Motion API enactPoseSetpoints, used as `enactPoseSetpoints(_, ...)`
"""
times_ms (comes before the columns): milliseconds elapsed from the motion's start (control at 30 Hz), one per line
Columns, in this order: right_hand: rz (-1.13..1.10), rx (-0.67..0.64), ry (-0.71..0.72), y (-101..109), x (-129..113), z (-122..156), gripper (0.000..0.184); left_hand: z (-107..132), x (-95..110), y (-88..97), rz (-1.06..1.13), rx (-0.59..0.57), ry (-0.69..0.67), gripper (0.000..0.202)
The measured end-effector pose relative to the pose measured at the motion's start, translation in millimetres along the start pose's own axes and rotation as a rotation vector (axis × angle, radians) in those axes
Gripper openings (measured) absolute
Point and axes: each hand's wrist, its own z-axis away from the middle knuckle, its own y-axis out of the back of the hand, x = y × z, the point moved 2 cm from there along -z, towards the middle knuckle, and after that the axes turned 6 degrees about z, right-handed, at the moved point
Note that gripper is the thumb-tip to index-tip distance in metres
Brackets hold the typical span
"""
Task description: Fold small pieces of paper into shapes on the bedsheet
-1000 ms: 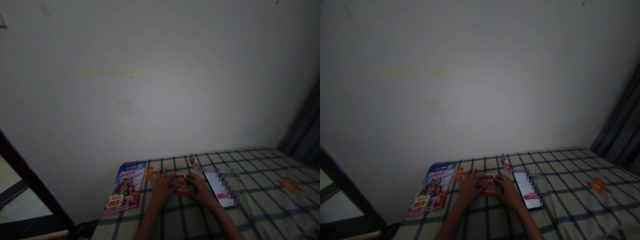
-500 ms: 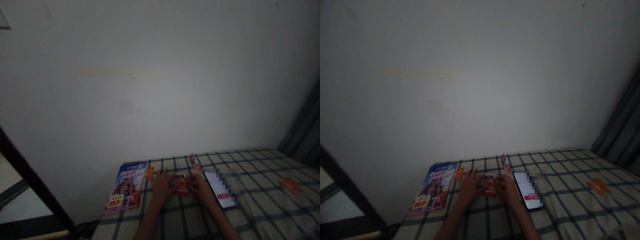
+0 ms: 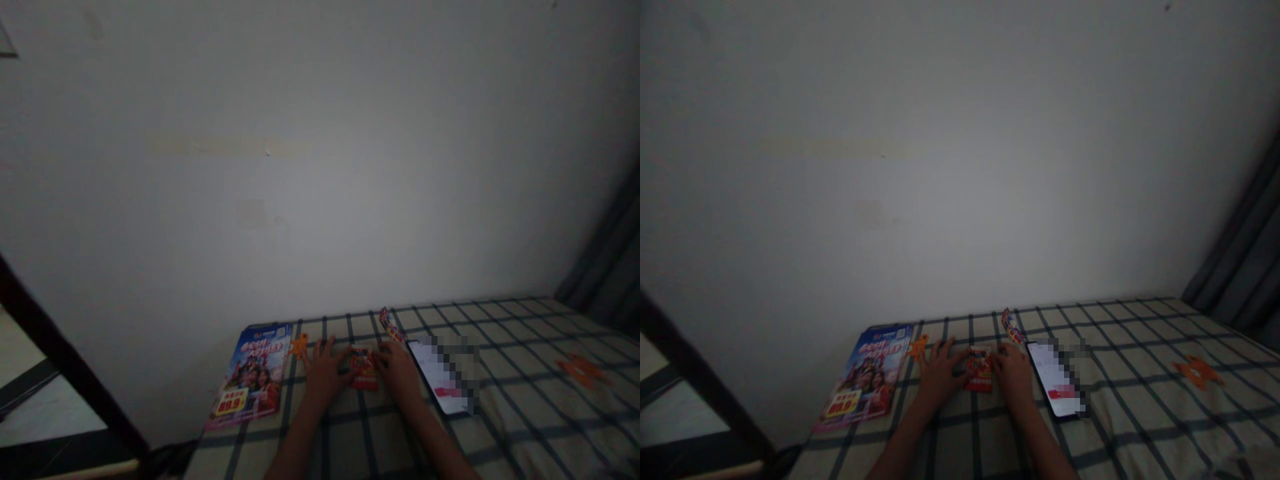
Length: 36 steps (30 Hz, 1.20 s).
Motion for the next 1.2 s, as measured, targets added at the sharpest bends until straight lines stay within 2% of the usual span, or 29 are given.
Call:
enactPoseSetpoints(367,0.137,-0.015,-0.019,1.3,-10.9,-4.5,0.026,0.0,3.5,3.8,-0.026,-0.033,0.025,0.058)
enactPoseSetpoints(833,-0.087,0.085,-0.032,-5.5,5.0,-4.3,0.031,1.9,2.4,2.2,-0.020,-0.011,0.010,0.059)
enactPoseSetpoints(1033,-0.079,0.068,-0.005,-4.0,2.8,-4.6,0.022,1.6,1.6,0.9,-0.014,-0.001,0.007,0.058)
enactPoseSetpoints(1200,-0.069,0.036,0.003,-4.7,6.1,-6.6,0.023,1.3,2.3,0.7,-0.009,-0.011,0.016,0.059)
